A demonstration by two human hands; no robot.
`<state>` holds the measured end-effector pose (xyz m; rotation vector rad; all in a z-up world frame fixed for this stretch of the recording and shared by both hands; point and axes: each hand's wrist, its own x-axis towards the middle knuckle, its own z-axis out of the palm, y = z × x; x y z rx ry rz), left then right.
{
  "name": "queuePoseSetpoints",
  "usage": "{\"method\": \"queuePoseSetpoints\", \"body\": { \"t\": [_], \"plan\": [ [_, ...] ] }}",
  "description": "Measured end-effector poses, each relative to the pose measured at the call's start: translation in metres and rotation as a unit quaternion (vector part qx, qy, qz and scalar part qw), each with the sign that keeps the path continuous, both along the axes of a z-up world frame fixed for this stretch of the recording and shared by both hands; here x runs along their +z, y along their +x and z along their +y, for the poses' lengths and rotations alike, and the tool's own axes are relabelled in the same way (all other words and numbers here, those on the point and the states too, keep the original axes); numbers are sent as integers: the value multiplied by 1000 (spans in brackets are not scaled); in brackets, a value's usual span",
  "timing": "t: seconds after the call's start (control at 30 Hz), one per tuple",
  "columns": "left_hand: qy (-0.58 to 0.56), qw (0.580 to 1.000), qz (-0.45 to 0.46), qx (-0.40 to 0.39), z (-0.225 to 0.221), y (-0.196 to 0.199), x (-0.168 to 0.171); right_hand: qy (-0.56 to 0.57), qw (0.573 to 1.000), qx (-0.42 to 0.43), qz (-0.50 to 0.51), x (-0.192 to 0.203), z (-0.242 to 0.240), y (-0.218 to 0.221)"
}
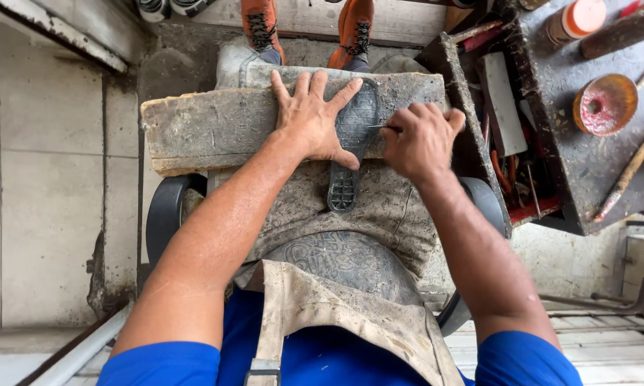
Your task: Trimming and scraping the edges of a rubber shoe sole using a small hand tool at a repair bench.
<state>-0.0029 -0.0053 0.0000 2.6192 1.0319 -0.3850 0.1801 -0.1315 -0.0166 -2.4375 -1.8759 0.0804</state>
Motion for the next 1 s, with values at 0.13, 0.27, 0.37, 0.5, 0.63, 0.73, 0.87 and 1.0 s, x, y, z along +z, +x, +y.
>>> {"method": "queuePoseSetpoints", "body": {
  "t": [0.13,0.27,0.37,0.5,0.63,0.73,0.87,1.0],
  "plan": [
    [-1,1000,4,-4,0,1,1,29,998,46,-44,-1,-11,-7],
    [-3,1000,13,-5,0,3,2,50,997,32,-38,-3,-6,0],
    [-6,1000,18,1,2,1,0,58,996,48,-48,-2,-13,-13],
    [-5,1000,19,-6,2,3,-3,9,999,47,0,-2,-4,4],
    [8,1000,-6,3,3,-1,-5,51,999,10,-13,1,-8,-7],
    [-15,999,21,-30,5,-1,-5,-29,998,58,6,16,-31,-14],
    [-68,997,30,-37,9,-4,2,-33,992,54,112,37,-41,15],
    [-58,997,10,-40,11,-4,-1,38,986,10,164,31,-37,38]
  ]
}}
